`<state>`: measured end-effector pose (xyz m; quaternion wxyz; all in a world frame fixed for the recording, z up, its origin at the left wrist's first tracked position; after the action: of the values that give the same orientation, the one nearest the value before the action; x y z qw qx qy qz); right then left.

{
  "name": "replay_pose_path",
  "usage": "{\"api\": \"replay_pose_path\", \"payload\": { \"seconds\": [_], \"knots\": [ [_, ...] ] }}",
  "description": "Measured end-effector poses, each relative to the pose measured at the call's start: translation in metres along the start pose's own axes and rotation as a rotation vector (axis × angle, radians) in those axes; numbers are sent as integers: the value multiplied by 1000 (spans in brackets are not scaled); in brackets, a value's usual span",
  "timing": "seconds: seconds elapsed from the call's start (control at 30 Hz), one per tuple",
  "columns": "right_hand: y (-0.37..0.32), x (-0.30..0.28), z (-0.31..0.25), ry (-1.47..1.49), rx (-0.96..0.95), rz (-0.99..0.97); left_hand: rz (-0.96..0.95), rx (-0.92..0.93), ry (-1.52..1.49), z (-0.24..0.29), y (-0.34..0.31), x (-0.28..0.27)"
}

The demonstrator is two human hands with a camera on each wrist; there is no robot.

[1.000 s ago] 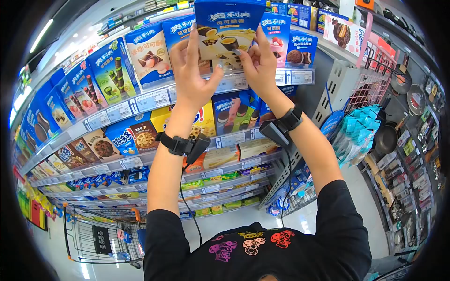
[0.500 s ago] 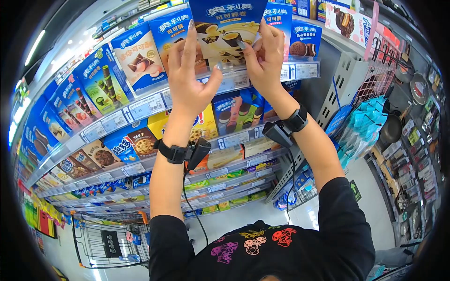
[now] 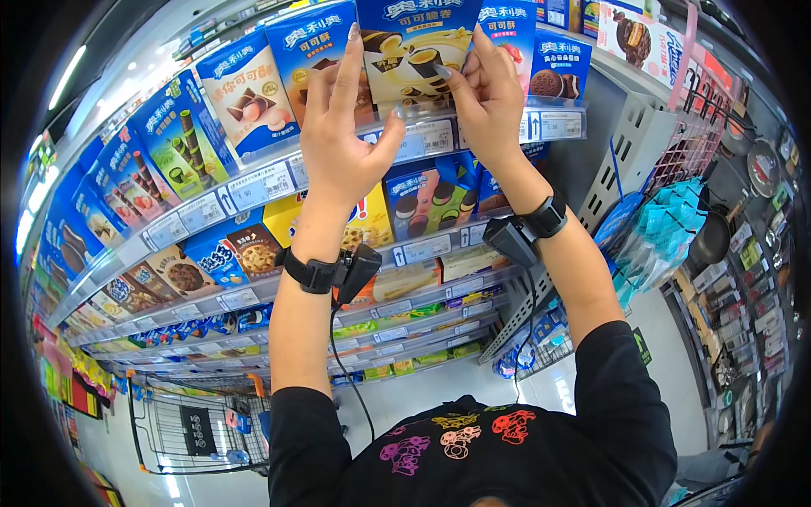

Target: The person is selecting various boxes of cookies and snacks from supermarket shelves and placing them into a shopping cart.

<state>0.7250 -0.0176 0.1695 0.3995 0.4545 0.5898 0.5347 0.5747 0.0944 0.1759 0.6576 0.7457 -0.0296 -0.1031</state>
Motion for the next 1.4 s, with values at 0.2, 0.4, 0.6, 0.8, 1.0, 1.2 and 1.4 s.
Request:
{"api": "replay_pose_path", "payload": {
  "seconds": [0.2, 0.4, 0.6, 0.8, 1.0, 1.2, 1.4],
  "knots": [
    [0, 1, 3, 53, -22, 29, -38, -87, -109, 8, 1, 0],
    [1, 0, 0, 66, 7, 48, -24, -12, -5, 5, 1, -1],
    [1, 0, -1, -4, 37, 23, -44, -82, -21, 2, -1, 2],
    [1, 0, -6, -35, 40, 16, -72, -136, 44, 3, 0, 6],
    [2, 1, -11, -58, 47, 4, -104, -121, 161, 6, 2, 8],
    [0, 2, -6, 40, 77, -21, -150, -116, 273, 8, 2, 10],
    [0, 3, -7, 14, 49, -14, -161, -133, 274, 8, 1, 9]
  ]
}}
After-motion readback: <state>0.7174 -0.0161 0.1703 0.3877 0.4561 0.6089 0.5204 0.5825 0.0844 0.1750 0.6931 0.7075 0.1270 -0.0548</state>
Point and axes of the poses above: each hand's wrist, its own y-axis towards the middle knuckle, its own x-axis out of the palm, z = x × y, the point moved 1 cm from there along y, towards the middle knuckle, and after that the axes turned 3 degrees about -y, right-handed, at the moved point
